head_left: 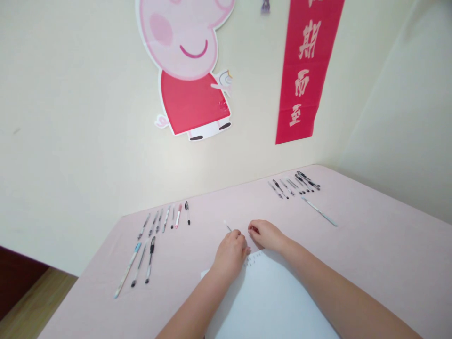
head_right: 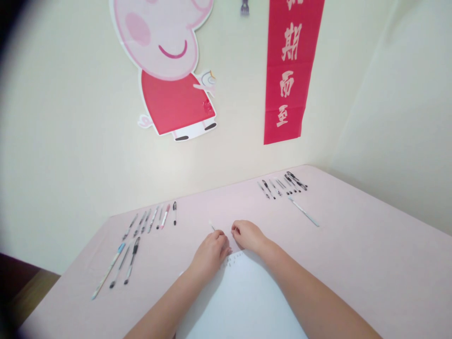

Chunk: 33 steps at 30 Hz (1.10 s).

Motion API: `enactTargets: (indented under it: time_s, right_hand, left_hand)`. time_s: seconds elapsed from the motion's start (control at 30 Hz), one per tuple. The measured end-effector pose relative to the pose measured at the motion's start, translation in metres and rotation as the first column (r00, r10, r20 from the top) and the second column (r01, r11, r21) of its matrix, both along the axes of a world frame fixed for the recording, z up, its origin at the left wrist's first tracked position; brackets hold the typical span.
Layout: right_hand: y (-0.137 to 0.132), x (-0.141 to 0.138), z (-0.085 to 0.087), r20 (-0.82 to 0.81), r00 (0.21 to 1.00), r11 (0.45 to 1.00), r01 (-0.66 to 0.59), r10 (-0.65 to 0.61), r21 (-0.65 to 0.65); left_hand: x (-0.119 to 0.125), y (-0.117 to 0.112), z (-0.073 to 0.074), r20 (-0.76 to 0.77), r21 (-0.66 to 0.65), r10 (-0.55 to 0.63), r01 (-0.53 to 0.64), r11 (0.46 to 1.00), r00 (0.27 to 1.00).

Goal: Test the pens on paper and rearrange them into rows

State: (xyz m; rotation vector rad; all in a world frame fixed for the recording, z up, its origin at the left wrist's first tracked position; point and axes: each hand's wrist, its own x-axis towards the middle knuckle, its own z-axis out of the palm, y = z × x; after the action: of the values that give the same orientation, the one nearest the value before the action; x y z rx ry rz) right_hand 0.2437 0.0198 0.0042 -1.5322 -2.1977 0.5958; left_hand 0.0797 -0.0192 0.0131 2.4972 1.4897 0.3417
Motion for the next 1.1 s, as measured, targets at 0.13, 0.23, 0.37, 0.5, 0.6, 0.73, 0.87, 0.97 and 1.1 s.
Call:
enactTargets:
  time_s: [0.13,0.23,0.37,0.5,0.6,0.73,0.87,0.97,1.1]
  right_hand:
    - [0.004,0.004,-0.004,-0.034,0.999,1.000,0.009,-0.009,-0.008]
    - [0.004,0.005,-0.004,-0.046,0.999,1.000,0.004,-0.005,-0.018]
    - [0.003,0.005,-0.002,-0.053,0.999,1.000,-0.003,0.001,-0.026]
    - [0.004,0.005,-0.002,-0.063,0.998,1.000,-0.001,0.000,-0.025]
    - [0.004,0.005,-0.004,-0.064,0.998,1.000,0.000,-0.001,-0.019]
    - [0.004,0.006,-0.005,-0.062,0.998,1.000,0.002,-0.002,-0.012]
    - [0.004,0.006,-0.004,-0.062,0.998,1.000,0.008,-0.009,-0.020]
    - [0.004,0.006,-0.005,-0.067,0.998,1.000,0.007,-0.008,-0.023]
    - [0.004,0.007,-0.007,-0.072,0.997,1.000,0.006,-0.007,-0.018]
  left_hand:
    - [-0.013,0.002,0.001,-0.022,0.023,0.065,-0.064,0.998,0.998]
    - [-0.032,0.003,0.005,-0.058,0.042,0.142,-0.139,0.989,0.988]
    - [-0.067,-0.003,0.009,-0.092,0.048,0.216,-0.212,0.976,0.972]
    - [-0.103,-0.018,0.010,-0.124,0.055,0.284,-0.279,0.959,0.951]
    - [-0.128,-0.028,0.011,-0.158,0.027,0.355,-0.356,0.934,0.921]
    - [-0.158,-0.034,0.013,-0.179,0.005,0.414,-0.420,0.907,0.892]
    - [-0.179,-0.033,0.012,-0.177,-0.006,0.457,-0.466,0.885,0.871]
    - [-0.187,-0.030,0.010,-0.154,0.010,0.446,-0.450,0.893,0.882]
    - [-0.190,-0.029,0.009,-0.142,0.030,0.429,-0.429,0.903,0.892]
